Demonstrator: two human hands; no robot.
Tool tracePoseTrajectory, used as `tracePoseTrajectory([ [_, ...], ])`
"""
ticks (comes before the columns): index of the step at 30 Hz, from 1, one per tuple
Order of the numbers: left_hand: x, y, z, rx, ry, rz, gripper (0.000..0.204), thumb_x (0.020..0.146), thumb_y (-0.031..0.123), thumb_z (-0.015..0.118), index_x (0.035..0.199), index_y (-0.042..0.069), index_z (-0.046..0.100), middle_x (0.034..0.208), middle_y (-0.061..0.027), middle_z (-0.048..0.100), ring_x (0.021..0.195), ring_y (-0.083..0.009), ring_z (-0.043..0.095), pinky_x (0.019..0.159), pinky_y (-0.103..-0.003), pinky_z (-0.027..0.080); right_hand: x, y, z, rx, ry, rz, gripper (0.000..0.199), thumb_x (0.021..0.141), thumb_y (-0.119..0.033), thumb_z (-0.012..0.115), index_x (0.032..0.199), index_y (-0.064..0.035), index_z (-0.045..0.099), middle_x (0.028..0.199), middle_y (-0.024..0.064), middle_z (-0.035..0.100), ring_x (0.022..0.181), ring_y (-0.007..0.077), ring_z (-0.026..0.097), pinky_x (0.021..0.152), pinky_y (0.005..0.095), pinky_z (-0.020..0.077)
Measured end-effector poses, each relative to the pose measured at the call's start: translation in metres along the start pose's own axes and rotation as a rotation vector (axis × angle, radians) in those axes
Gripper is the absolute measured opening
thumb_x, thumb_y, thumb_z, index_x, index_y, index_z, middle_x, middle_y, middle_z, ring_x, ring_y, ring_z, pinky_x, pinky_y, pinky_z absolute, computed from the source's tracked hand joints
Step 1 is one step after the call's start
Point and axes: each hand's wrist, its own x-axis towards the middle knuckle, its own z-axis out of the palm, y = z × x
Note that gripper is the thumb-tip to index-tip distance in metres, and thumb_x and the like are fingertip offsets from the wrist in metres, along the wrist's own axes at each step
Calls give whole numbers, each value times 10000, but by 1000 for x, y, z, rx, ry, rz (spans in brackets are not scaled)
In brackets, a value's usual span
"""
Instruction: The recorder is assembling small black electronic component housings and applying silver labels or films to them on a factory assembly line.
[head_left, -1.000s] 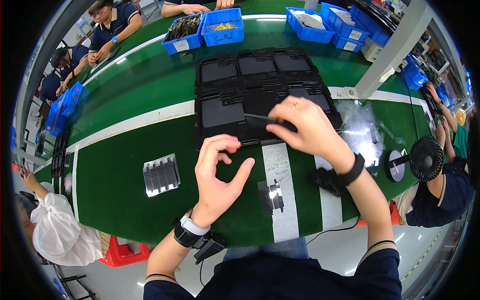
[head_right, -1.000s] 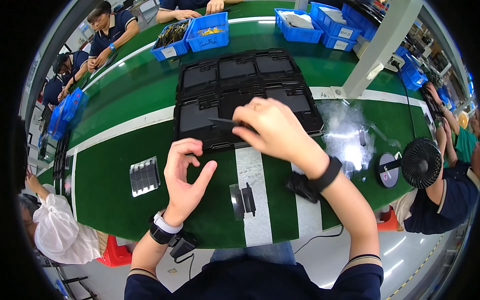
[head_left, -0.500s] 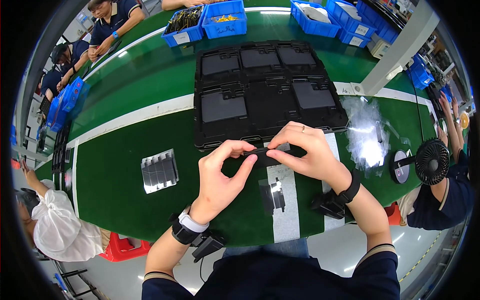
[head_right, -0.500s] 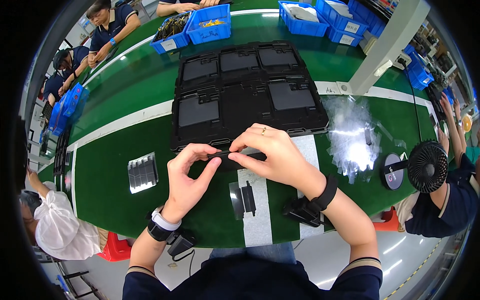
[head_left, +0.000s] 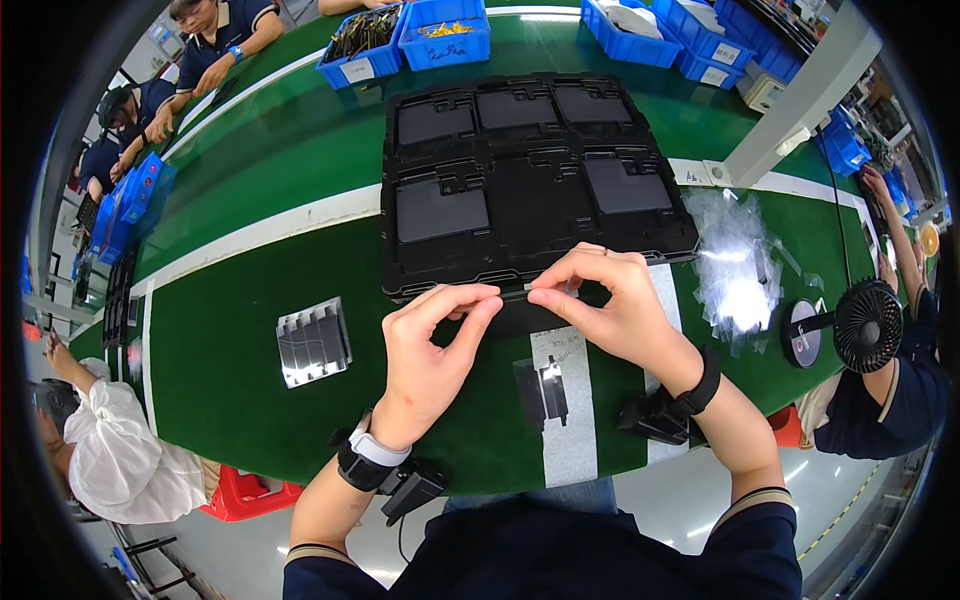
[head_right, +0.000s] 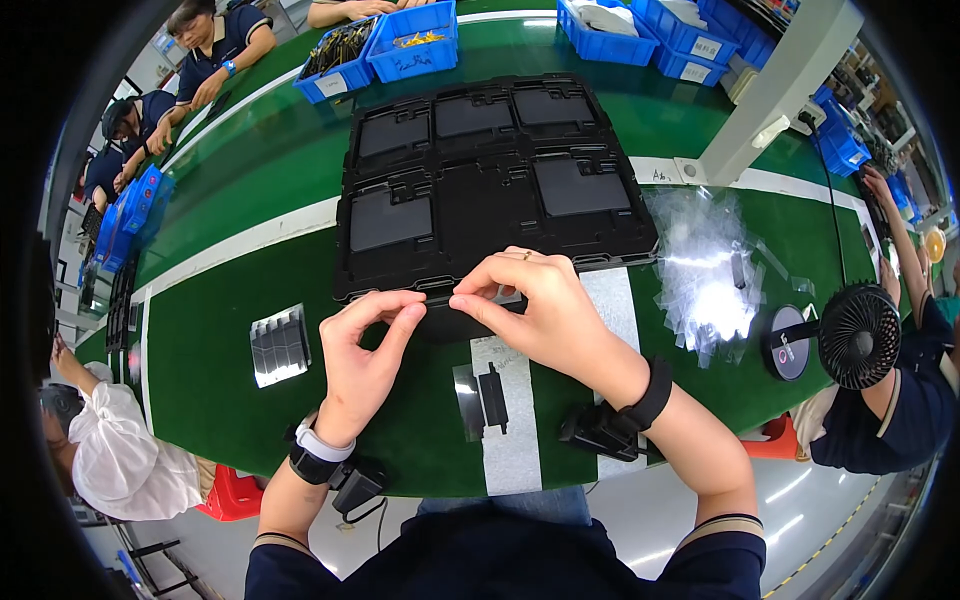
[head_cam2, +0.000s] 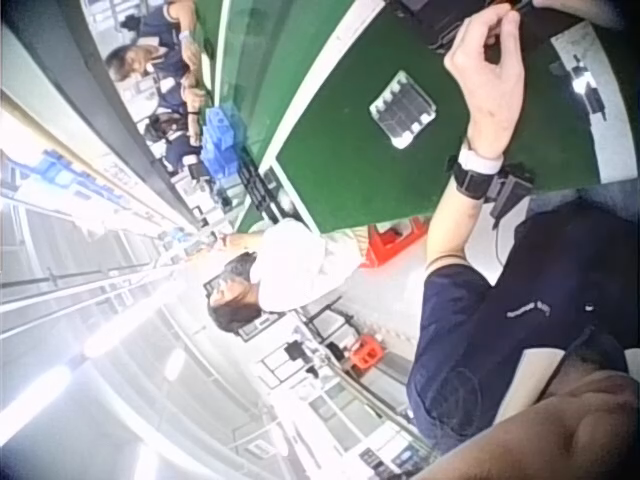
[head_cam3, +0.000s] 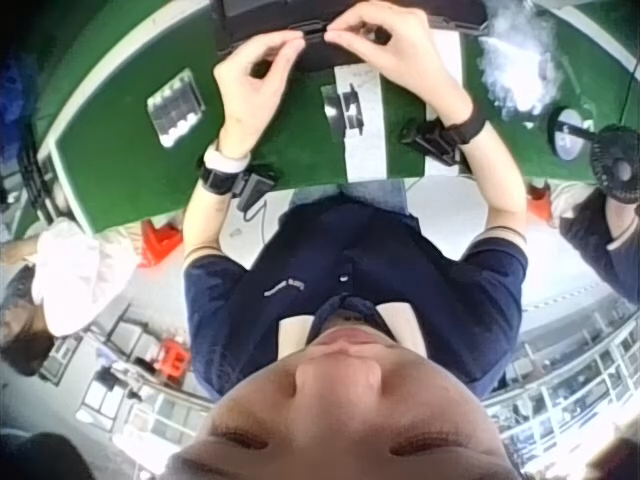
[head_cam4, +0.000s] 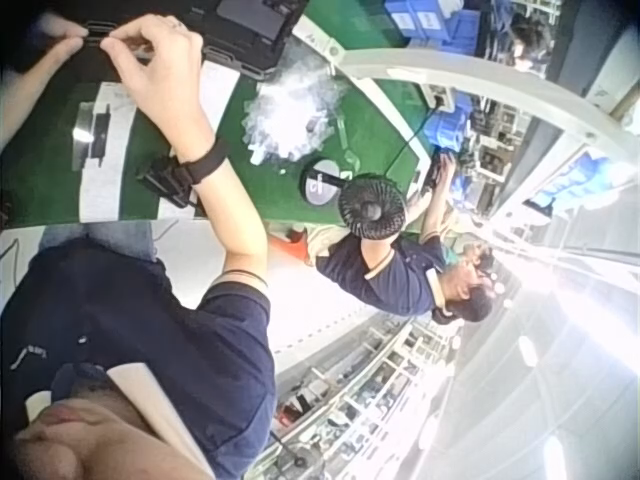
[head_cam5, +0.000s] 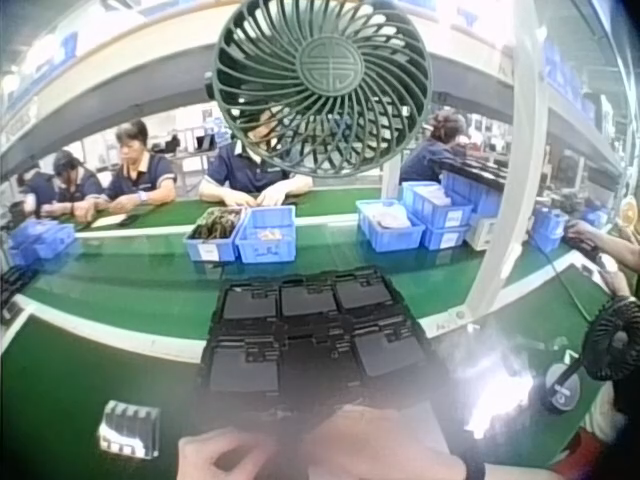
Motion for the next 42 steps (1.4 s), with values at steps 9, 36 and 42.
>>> tracePoseTrajectory([
  [9, 1, 2, -3, 34, -38, 27, 107, 776, 39, 658, 877, 5, 658, 774, -90, 655, 679, -152, 622, 635, -236, 485, 0, -3, 0, 45, -32, 48, 78, 740, -64, 688, 768, -22, 628, 680, 49, 624, 626, 142, 590, 583, 245, 461],
  [36, -7, -2, 0, -780, -529, -321, 167, 911, 125, 518, 974, -12, 588, 859, -35, 637, 712, -77, 585, 618, -217, 489, -7, 11, -2, 1068, -278, 200, 367, 781, -320, 684, 974, -67, 502, 1132, 223, 555, 1094, 284, 536, 933, 431, 414],
  [42, -9, 5, 6, -496, -472, -296, 143, 833, 96, 616, 928, -11, 620, 821, -50, 630, 658, -79, 566, 570, -209, 465, -1, -19, -32, 694, -383, 157, 419, 728, -226, 750, 1023, -51, 510, 1112, 180, 578, 1043, 251, 571, 912, 396, 444],
])
